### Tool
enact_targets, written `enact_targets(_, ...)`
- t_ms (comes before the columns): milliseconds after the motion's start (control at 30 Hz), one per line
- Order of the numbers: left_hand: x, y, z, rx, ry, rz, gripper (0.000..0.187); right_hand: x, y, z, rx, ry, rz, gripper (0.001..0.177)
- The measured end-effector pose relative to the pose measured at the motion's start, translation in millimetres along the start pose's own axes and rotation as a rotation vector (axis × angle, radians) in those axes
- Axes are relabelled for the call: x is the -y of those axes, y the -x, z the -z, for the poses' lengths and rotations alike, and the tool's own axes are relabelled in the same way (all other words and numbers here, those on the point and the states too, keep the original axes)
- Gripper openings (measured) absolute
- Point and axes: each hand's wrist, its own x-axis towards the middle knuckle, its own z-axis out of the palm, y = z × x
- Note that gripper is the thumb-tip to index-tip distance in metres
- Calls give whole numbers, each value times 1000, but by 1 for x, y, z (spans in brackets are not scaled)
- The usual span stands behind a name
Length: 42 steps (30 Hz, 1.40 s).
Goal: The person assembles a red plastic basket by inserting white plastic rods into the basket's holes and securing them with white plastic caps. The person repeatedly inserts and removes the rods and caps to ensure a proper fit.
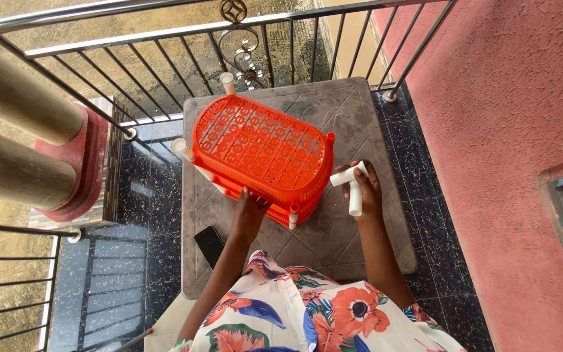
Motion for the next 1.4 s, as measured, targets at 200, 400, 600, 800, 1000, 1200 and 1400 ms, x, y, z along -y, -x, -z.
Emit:
enact_targets(200,-4,-19,-1,-39,-137,62,45,-11,2,-5,16,-248,-96,45)
enact_targets(400,-28,-55,28,-92,-179,48,50,13,14,-33,45,37,25,37)
enact_targets(600,-64,-95,34,-46,-618,40,40,18,12,-45,157,209,45,28)
enact_targets(800,-104,-113,18,237,-845,223,38,0,-4,-76,398,550,201,31)
enact_targets(1000,-113,-152,11,384,-1201,216,47,-27,-32,-102,443,822,229,37)
enact_targets(1200,-149,-144,-71,127,-1393,-125,37,-52,-59,-97,362,965,230,37)
enact_targets(1400,-136,-22,-171,508,-1239,-686,51,-59,-75,-95,429,1096,184,48)
